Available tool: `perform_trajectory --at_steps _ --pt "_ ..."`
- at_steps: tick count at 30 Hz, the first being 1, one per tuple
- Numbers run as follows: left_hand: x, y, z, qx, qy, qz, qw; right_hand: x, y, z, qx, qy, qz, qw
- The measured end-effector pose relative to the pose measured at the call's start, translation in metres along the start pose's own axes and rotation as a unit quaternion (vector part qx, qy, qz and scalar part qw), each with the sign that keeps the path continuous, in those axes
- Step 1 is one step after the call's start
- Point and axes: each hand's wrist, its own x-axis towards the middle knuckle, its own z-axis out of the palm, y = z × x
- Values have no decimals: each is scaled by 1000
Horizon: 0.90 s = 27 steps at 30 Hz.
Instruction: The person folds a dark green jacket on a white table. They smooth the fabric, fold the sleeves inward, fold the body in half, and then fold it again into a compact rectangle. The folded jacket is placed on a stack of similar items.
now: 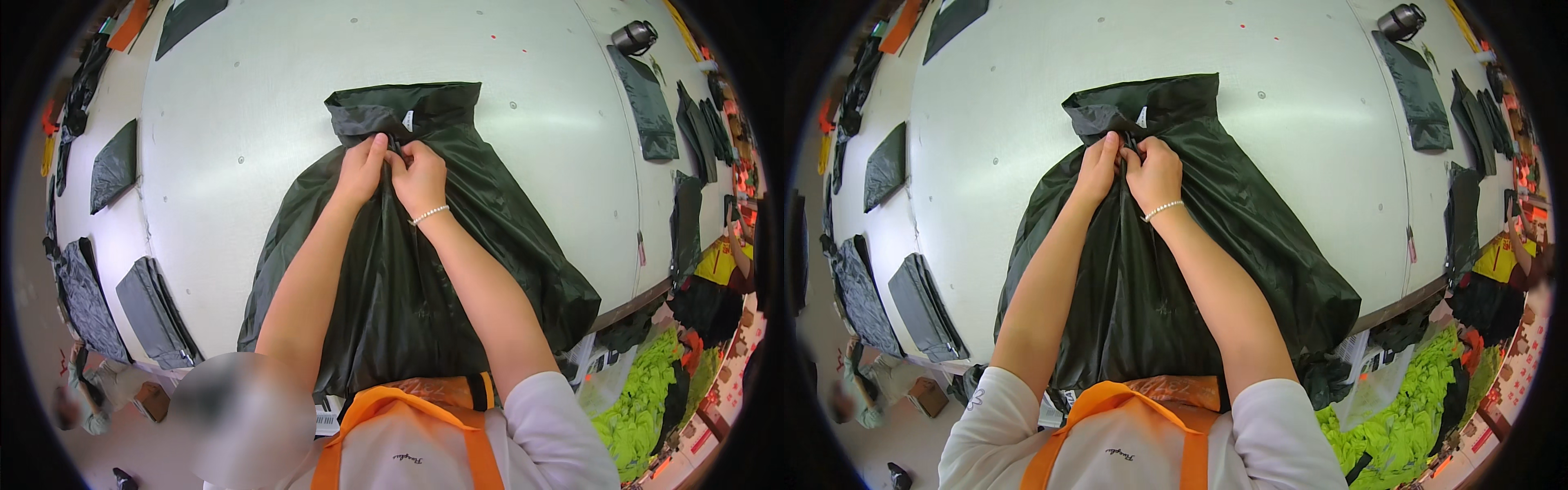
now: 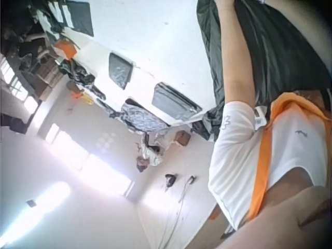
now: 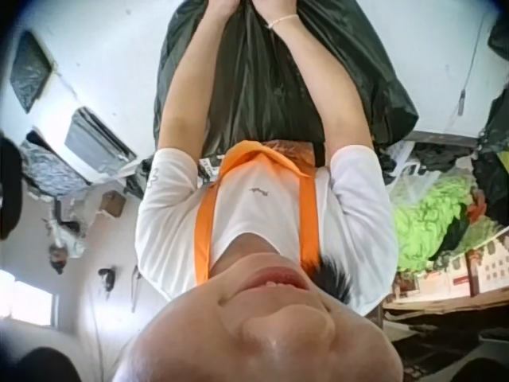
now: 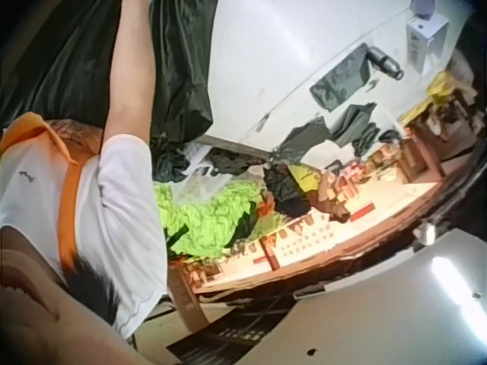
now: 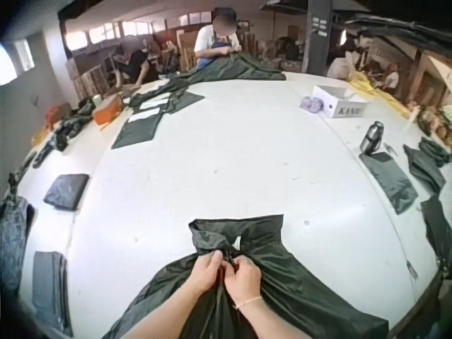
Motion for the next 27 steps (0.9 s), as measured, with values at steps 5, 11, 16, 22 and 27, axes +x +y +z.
perform_trajectory --at_steps 5,11,16,22,27 --pt "-27 24 -20 77 13 44 996 16 1 -62 207 -247 186 928" --pt "-171 0 -123 504 235 -53 830 -5 109 -279 -267 -137 152 942" --pt "-205 -7 -152 392 117 -243 879 -57 105 -301 -224 -367 216 877" --pt "-182 -15 -193 477 158 -167 848 -75 59 -294 -67 -392 344 851" --pt "-164 -13 -239 609 134 -110 774 -32 47 -325 -223 -357 237 876"
